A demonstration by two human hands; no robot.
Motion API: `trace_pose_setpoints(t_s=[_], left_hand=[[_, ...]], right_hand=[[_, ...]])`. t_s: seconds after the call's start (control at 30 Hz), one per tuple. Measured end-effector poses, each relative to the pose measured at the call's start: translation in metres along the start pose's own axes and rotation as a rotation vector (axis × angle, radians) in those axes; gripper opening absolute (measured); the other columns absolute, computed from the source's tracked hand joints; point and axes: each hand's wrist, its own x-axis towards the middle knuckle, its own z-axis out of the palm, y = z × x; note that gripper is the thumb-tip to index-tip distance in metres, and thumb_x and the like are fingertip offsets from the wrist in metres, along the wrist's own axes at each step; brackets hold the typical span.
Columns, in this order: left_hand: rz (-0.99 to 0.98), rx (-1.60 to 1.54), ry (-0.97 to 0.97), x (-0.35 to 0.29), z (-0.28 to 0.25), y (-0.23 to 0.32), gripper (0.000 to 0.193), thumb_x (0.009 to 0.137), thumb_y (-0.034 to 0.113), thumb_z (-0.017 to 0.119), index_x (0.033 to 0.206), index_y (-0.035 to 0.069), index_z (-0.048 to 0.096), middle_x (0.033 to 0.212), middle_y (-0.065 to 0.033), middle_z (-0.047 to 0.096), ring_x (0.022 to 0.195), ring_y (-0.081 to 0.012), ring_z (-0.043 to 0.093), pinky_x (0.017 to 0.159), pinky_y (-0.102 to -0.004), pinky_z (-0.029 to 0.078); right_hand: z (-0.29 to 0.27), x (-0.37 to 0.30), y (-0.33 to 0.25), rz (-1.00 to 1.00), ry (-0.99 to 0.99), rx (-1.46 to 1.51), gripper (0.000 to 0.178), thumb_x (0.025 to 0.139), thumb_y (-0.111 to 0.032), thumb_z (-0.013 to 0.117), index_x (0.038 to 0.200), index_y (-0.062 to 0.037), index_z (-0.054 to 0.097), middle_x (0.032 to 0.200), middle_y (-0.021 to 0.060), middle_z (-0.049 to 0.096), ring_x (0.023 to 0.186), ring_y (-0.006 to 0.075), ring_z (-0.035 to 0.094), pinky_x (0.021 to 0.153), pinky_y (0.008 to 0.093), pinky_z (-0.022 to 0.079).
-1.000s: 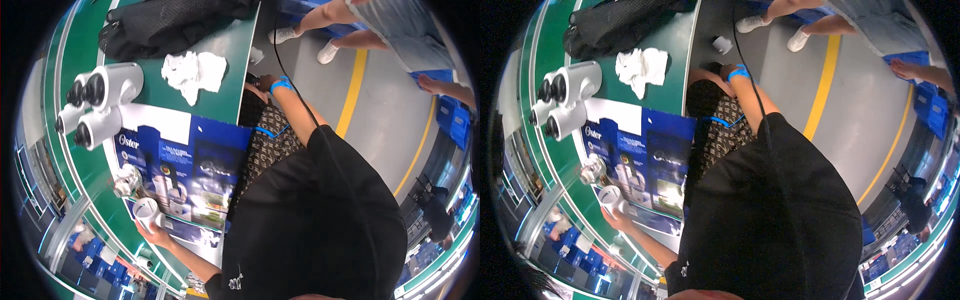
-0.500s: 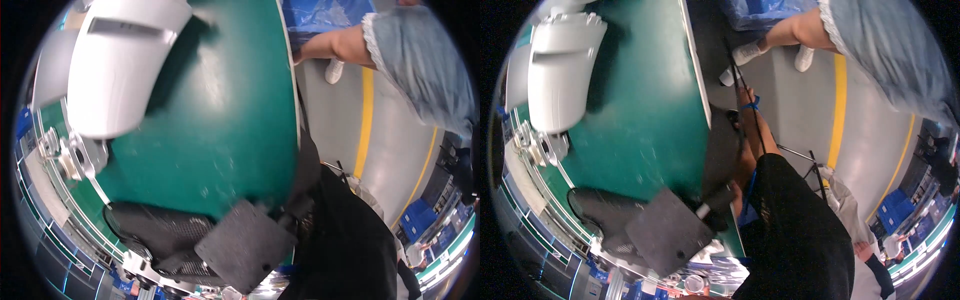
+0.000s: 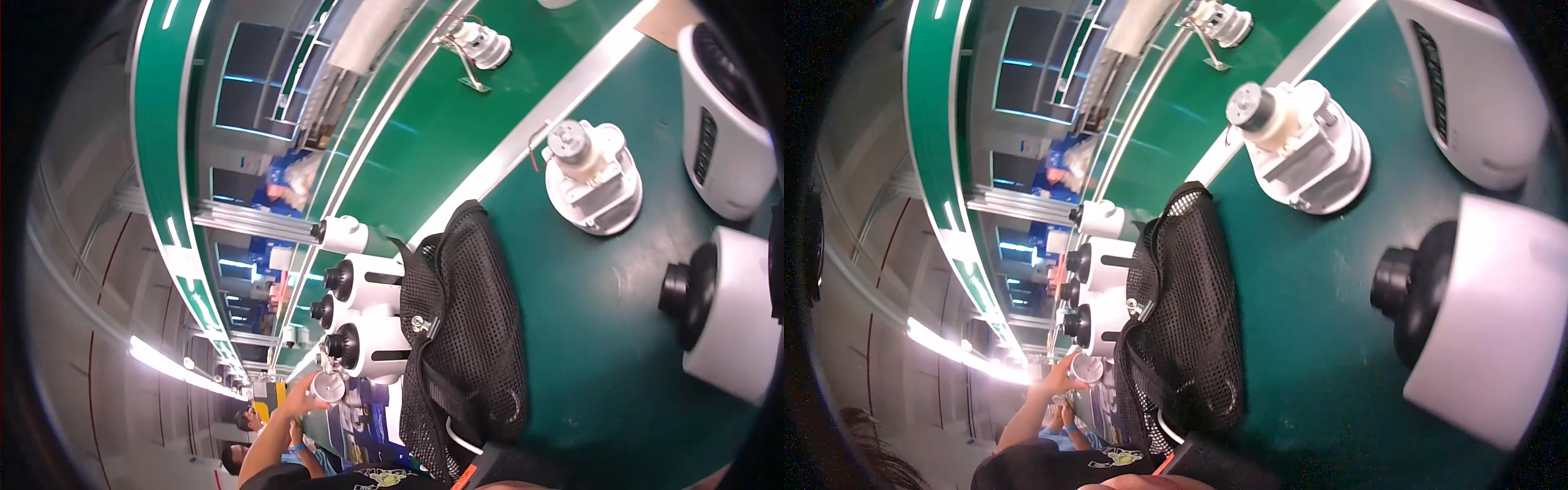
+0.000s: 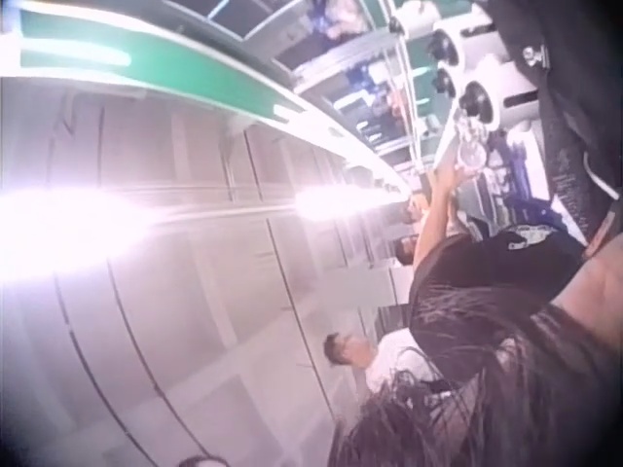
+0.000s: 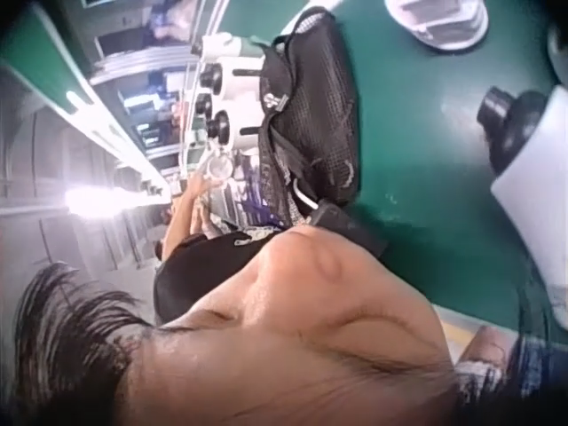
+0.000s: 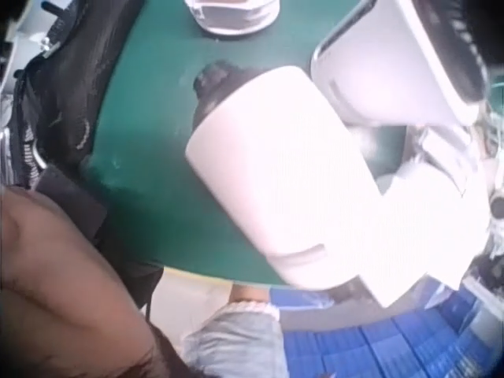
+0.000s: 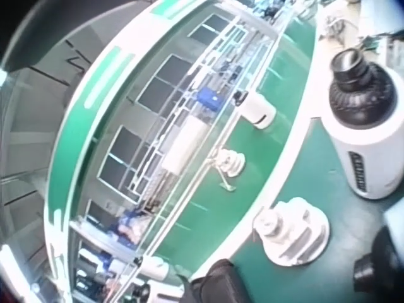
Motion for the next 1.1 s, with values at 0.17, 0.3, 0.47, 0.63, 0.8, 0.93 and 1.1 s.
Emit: trace_pose_setpoints(t_s=[0.17, 0.3, 0.47, 0.63, 0.8, 0.93, 1.1], left_hand=[[-0.168, -0.021, -0.045, -0.026, 0.031, 0.043, 0.102, 0.056, 0.029, 0.09, 0.138, -0.001, 0.037, 0.135, -0.0176, 0.048, 0.127, -0.0271, 0.043, 0.106, -0.0364, 0.033], [-0.111, -0.081, 0.001, -0.036, 0.022, 0.053, 0.089, 0.059, 0.025, 0.089, 0.131, 0.002, 0.044, 0.124, -0.0116, 0.056, 0.117, -0.0221, 0.051, 0.101, -0.0347, 0.038], [-0.096, -0.228, -0.03, -0.012, 0.023, 0.071, 0.085, 0.058, 0.02, 0.089, 0.129, 0.003, 0.046, 0.119, -0.0081, 0.058, 0.112, -0.0178, 0.052, 0.098, -0.0332, 0.039], [-0.108, -0.253, -0.031, -0.012, 0.035, 0.058, 0.093, 0.054, 0.017, 0.09, 0.133, 0.001, 0.044, 0.126, -0.008, 0.055, 0.117, -0.0182, 0.05, 0.103, -0.0333, 0.036], [-0.12, -0.265, -0.004, -0.031, 0.041, 0.034, 0.096, 0.053, 0.02, 0.091, 0.135, 0.002, 0.044, 0.13, -0.0104, 0.052, 0.122, -0.0202, 0.046, 0.105, -0.0336, 0.034], [-0.024, -0.374, 0.024, -0.02, 0.044, 0.033, 0.097, 0.052, 0.022, 0.091, 0.135, 0.003, 0.044, 0.13, -0.011, 0.052, 0.121, -0.0208, 0.047, 0.104, -0.0341, 0.035], [0.149, -0.353, 0.186, -0.018, 0.05, 0.032, 0.088, 0.052, 0.023, 0.087, 0.129, 0.005, 0.048, 0.117, -0.0159, 0.056, 0.112, -0.0311, 0.052, 0.098, -0.0376, 0.039]], right_hand=[[-0.004, -0.055, 0.079, 0.128, -0.087, 0.12, 0.029, 0.08, -0.027, 0.063, 0.105, -0.0115, 0.063, 0.105, 0.0078, 0.063, 0.097, 0.0231, 0.061, 0.081, 0.0402, 0.049], [-0.014, -0.134, 0.105, 0.224, -0.149, 0.23, 0.028, 0.083, -0.026, 0.061, 0.105, -0.0108, 0.062, 0.105, 0.0076, 0.063, 0.096, 0.0225, 0.061, 0.081, 0.0401, 0.05], [-0.065, -0.197, 0.172, 0.389, -0.104, 0.278, 0.026, 0.085, -0.025, 0.058, 0.106, -0.0099, 0.061, 0.106, 0.0074, 0.062, 0.096, 0.0217, 0.06, 0.081, 0.04, 0.05], [-0.129, -0.252, 0.212, 0.5, -0.038, 0.376, 0.025, 0.088, -0.024, 0.056, 0.107, -0.009, 0.059, 0.106, 0.0071, 0.062, 0.096, 0.0209, 0.06, 0.08, 0.0399, 0.05], [-0.214, -0.354, 0.24, 0.634, 0.039, 0.422, 0.023, 0.091, -0.024, 0.053, 0.108, -0.0081, 0.058, 0.107, 0.0069, 0.061, 0.096, 0.0201, 0.059, 0.08, 0.0398, 0.05], [-0.332, -0.414, 0.236, 0.646, 0.157, 0.383, 0.022, 0.094, -0.023, 0.051, 0.109, -0.0074, 0.057, 0.107, 0.0067, 0.061, 0.095, 0.0194, 0.059, 0.08, 0.0398, 0.05], [-0.493, -0.512, 0.186, 0.587, 0.339, 0.327, 0.021, 0.097, -0.022, 0.048, 0.11, -0.0065, 0.055, 0.107, 0.0064, 0.06, 0.095, 0.0186, 0.059, 0.08, 0.0397, 0.05]])
